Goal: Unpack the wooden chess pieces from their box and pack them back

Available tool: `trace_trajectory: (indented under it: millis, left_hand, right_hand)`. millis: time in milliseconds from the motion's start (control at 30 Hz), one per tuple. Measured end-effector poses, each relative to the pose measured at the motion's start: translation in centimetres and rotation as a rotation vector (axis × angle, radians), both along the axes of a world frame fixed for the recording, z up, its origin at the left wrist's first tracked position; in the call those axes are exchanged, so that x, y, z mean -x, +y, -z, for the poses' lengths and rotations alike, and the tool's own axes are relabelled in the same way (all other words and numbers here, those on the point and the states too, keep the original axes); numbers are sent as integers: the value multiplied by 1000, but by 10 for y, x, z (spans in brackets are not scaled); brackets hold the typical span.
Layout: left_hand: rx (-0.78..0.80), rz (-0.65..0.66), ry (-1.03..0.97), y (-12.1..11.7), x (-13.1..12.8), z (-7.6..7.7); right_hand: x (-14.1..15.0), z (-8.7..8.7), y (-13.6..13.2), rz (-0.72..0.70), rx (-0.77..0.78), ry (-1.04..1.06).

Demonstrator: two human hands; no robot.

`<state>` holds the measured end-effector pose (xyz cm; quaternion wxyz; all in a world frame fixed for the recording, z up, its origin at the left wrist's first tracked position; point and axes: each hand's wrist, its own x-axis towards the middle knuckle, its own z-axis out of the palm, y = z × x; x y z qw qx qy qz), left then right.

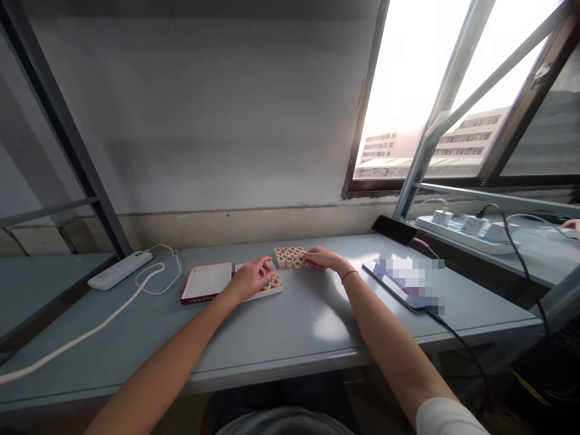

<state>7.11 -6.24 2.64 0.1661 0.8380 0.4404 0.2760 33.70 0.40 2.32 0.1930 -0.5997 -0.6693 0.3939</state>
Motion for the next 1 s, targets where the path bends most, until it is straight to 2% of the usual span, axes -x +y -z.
trace_trajectory:
  millis: [167, 433, 533, 700, 1000]
  left_hand:
    - [15, -3, 3, 1, 0, 1]
    - [31, 9, 5, 1, 1, 1]
    - [32, 8, 4, 0, 1, 0]
    - [40, 3, 6, 0, 0, 0]
    - [-4, 14, 24, 4, 3, 5]
  right_hand:
    - [1, 6, 5, -31, 16, 23]
    - [4, 3, 2, -48, 23, -85]
    - [6, 2, 1, -103, -31, -183]
    - [12, 5, 2, -155, -210, -413]
    - [18, 3, -1, -122, -236, -430]
